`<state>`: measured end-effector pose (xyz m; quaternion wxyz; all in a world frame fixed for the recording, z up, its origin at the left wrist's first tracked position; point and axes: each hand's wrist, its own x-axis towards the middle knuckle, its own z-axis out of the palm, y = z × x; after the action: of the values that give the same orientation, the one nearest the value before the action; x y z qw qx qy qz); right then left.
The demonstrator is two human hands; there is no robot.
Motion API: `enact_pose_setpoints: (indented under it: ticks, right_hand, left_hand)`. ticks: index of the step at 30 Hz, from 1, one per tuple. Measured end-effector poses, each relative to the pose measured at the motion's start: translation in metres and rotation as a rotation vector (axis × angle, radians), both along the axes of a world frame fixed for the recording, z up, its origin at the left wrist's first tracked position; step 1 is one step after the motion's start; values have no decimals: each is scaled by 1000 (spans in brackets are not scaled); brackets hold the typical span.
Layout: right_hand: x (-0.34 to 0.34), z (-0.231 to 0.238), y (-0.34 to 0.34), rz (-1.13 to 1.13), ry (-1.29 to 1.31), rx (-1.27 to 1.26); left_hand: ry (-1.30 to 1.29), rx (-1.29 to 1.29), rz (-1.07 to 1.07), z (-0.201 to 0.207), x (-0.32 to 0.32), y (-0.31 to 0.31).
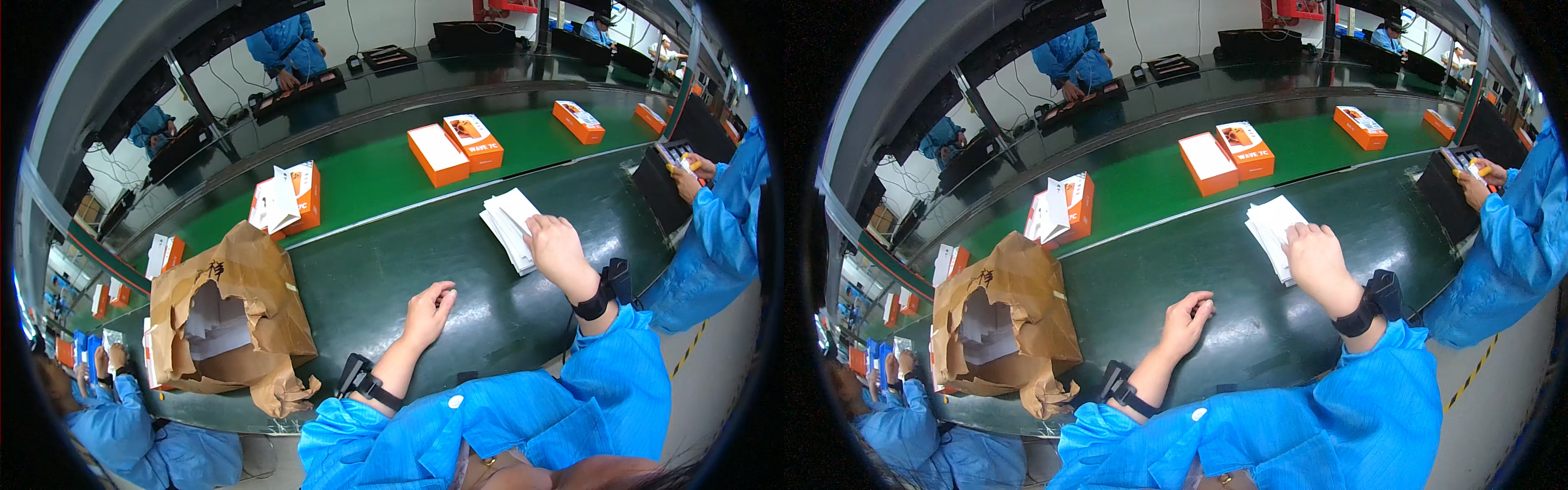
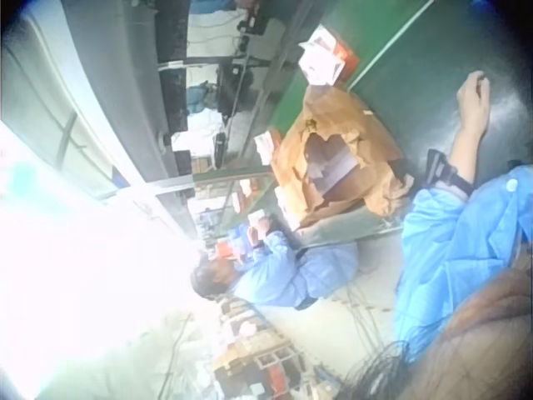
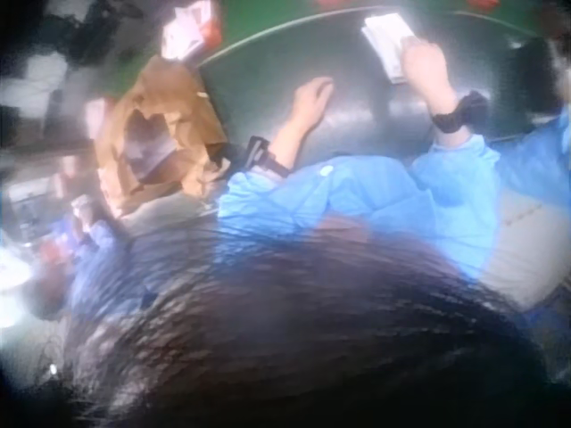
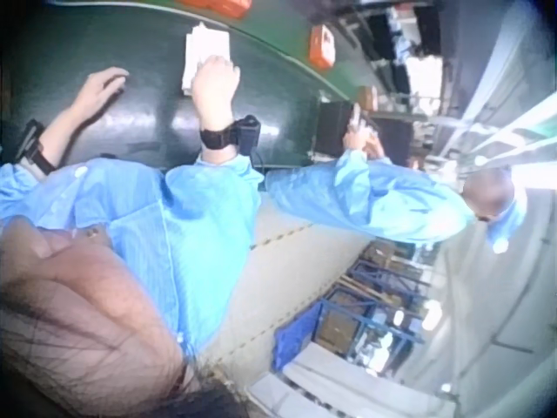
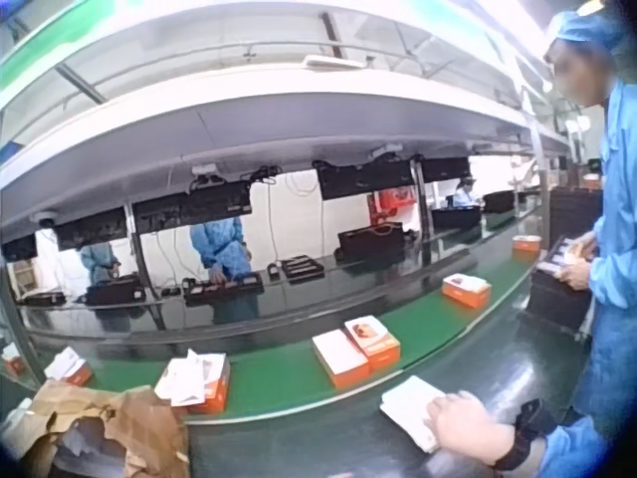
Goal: Folding product manual inserts and arranging them on a conveyor belt in a manufacturing facility.
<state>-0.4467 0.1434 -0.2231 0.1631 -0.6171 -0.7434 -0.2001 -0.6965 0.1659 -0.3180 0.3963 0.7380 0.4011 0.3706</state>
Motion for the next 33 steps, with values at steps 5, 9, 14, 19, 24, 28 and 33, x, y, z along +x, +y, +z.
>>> enact_pose_setpoints:
  ticks: [5,9,14,19,24,28,33]
  right_hand:
    - [-82,-28,-17,360,119,-30]
    - [-115,-54,-4,734,559,-106]
    - [-96,-88,30,419,1406,-285]
    - [-108,-100,23,431,1423,-460]
    - [-117,-117,31,470,1705,-277]
    - [-114,-103,25,394,1470,-307]
    - [-109,-91,25,484,1638,-162]
  left_hand:
    - [-498,-396,-123,-9,3,3]
    - [-649,-525,170,-13,-11,11]
    - [-27,-177,64,-11,-25,16]
    - [-94,58,152,13,-24,27]
    - [19,612,848,50,-51,131]
    - [521,520,1287,88,-87,205]
    - [725,323,1072,92,-120,231]
